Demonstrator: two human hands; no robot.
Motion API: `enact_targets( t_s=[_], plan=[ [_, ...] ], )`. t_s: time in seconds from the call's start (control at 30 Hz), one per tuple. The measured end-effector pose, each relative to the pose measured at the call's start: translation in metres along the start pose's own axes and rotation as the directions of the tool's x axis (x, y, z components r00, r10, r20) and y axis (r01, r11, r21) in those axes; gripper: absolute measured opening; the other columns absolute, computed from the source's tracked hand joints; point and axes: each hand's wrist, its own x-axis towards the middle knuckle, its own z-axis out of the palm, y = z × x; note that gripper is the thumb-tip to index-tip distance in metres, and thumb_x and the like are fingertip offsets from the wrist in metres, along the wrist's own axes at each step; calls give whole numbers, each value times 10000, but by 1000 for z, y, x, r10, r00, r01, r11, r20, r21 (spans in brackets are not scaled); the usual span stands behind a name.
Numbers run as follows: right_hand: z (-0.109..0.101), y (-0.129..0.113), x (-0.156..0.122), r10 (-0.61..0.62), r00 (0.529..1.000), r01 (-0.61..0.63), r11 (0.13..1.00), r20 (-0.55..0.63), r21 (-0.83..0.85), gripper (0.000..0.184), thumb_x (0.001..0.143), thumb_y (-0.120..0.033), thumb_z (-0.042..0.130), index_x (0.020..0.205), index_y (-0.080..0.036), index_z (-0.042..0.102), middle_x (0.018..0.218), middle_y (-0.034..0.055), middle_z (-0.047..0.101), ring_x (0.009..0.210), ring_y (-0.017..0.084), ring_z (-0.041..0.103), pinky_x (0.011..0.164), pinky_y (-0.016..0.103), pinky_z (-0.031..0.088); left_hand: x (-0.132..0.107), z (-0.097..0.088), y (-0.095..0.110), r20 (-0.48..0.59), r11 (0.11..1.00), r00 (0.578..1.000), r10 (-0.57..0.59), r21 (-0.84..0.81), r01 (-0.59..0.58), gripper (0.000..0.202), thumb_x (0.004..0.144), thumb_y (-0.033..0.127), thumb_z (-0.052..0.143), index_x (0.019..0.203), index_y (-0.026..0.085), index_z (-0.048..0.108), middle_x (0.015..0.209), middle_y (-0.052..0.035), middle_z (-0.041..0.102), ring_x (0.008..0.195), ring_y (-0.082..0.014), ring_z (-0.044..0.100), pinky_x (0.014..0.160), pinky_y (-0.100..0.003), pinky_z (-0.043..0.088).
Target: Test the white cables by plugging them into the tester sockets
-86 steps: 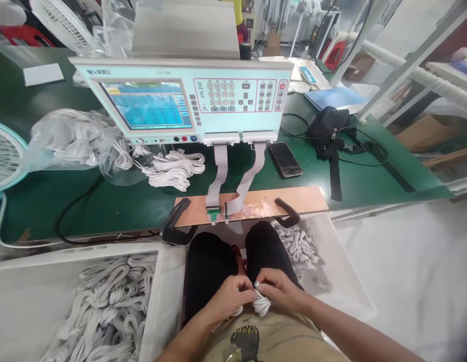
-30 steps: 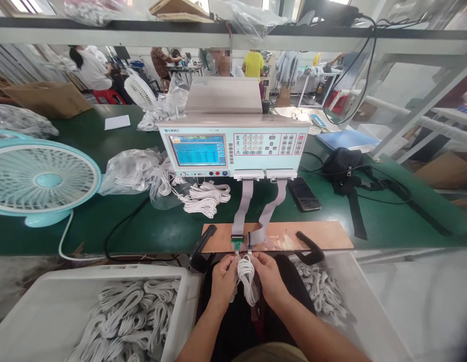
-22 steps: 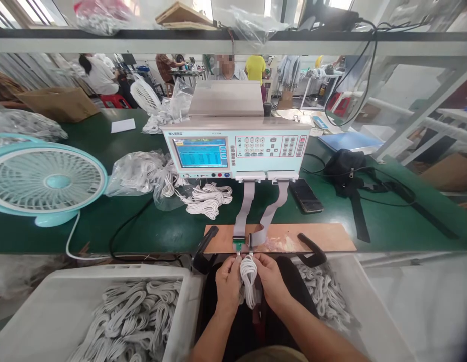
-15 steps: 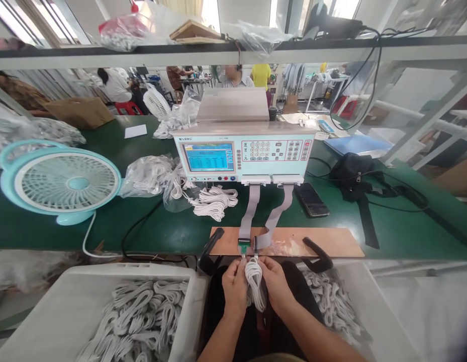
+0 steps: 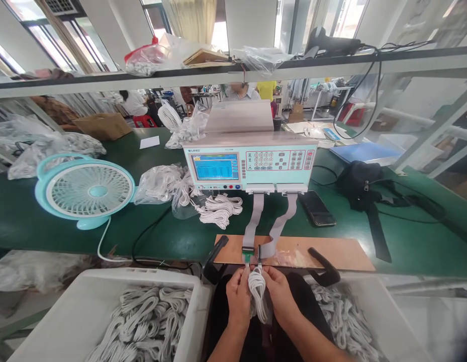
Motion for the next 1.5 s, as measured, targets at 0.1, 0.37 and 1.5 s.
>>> enact_targets(
  t_s=[0.1,0.37,1.5],
  plan=[
    [-1,1,1,-7,1000,7,1000,1,-28,333,619,-468,715,662,-148,634,595,-5,598,547,117,483,563,226,389,1,-2,-2,-2,999,1000,16,34,-16,273,753,394,585,688,133,631,588,15,580,554,-115,496,526,-200,393],
    [-1,0,-1,-24,1000,25,997,10,-72,320,598,-459,720,690,-158,659,632,10,630,598,155,541,605,249,431,4,-5,-3,70,994,996,48,91,-55,342,772,440,544,621,135,568,559,22,510,546,-107,436,529,-205,368],
    [-107,-51,-54,37,991,65,708,129,-703,220,696,-355,605,561,-186,562,559,-7,506,551,141,430,539,250,333,-40,2,19,328,884,885,-329,-223,411,378,787,549,443,757,182,530,554,46,505,337,-53,361,318,-163,260]
  ],
)
